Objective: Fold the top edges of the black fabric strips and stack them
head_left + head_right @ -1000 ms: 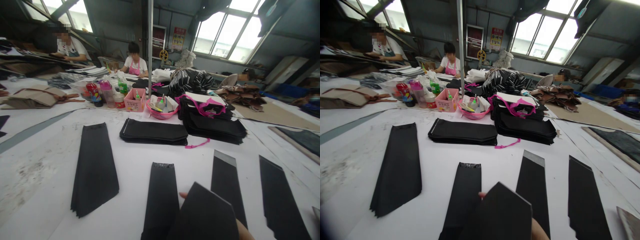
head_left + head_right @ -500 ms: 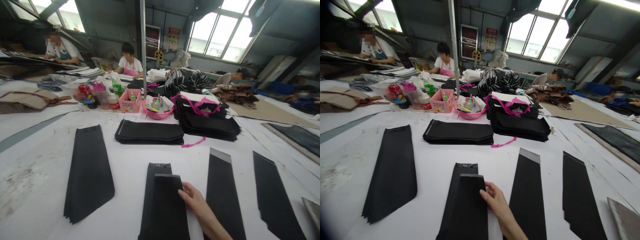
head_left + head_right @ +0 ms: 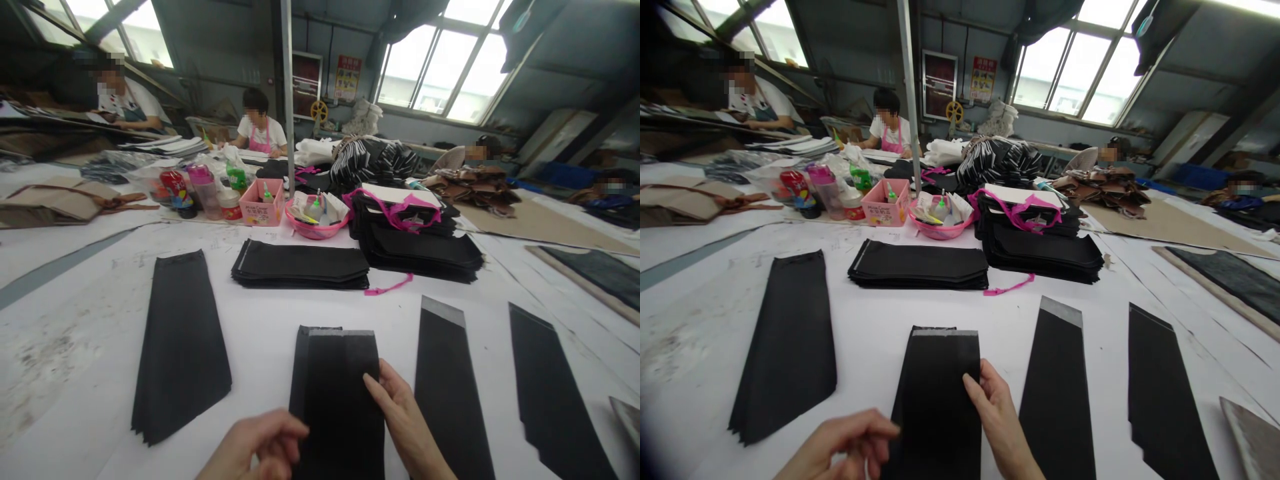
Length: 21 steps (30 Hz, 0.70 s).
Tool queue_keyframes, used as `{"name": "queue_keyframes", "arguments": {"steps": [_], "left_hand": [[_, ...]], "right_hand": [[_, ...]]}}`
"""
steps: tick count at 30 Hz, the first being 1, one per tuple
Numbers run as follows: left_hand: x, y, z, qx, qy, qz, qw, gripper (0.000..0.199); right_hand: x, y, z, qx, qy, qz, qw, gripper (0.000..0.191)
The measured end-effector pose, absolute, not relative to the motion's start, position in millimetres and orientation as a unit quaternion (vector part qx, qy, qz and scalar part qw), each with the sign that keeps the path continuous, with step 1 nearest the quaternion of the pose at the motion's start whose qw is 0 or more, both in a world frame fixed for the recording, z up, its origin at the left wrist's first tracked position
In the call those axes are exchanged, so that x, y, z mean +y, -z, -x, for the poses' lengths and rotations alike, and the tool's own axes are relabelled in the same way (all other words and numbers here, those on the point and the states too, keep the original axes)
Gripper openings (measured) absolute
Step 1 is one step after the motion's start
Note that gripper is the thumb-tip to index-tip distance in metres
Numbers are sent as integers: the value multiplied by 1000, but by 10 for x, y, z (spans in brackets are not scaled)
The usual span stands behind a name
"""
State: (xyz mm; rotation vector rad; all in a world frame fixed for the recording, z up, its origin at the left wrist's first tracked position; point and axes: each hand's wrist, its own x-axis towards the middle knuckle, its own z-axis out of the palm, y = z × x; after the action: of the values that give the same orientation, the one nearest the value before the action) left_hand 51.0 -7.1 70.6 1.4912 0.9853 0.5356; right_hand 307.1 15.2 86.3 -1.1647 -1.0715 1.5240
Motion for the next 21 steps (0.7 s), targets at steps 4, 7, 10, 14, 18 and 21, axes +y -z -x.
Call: {"name": "queue_keyframes", "arguments": {"steps": [4,7,10,14,18,21], "left_hand": [[215,-807,-608,459,-342,-585,575,43],[367,-816,-783,416,-398,-521,630,42],[492,-709,-902,449,-417,-488,622,32],[630,-499,-924,479,-361,-578,553,29],[720,-374,-888,516,-312,-642,473,29],[778,-305,-850,539,-298,-657,434,29]], "right_hand": [[129,-919,-2935,-417,-651,441,456,33],[159,-867,-2840,-424,-658,435,445,29],[241,-742,-2810,-450,-648,443,425,26],[433,-568,-2852,-487,-588,494,415,24],[621,-429,-2892,-555,-480,568,372,27],[707,-325,-2897,-599,-408,599,340,26]]}}
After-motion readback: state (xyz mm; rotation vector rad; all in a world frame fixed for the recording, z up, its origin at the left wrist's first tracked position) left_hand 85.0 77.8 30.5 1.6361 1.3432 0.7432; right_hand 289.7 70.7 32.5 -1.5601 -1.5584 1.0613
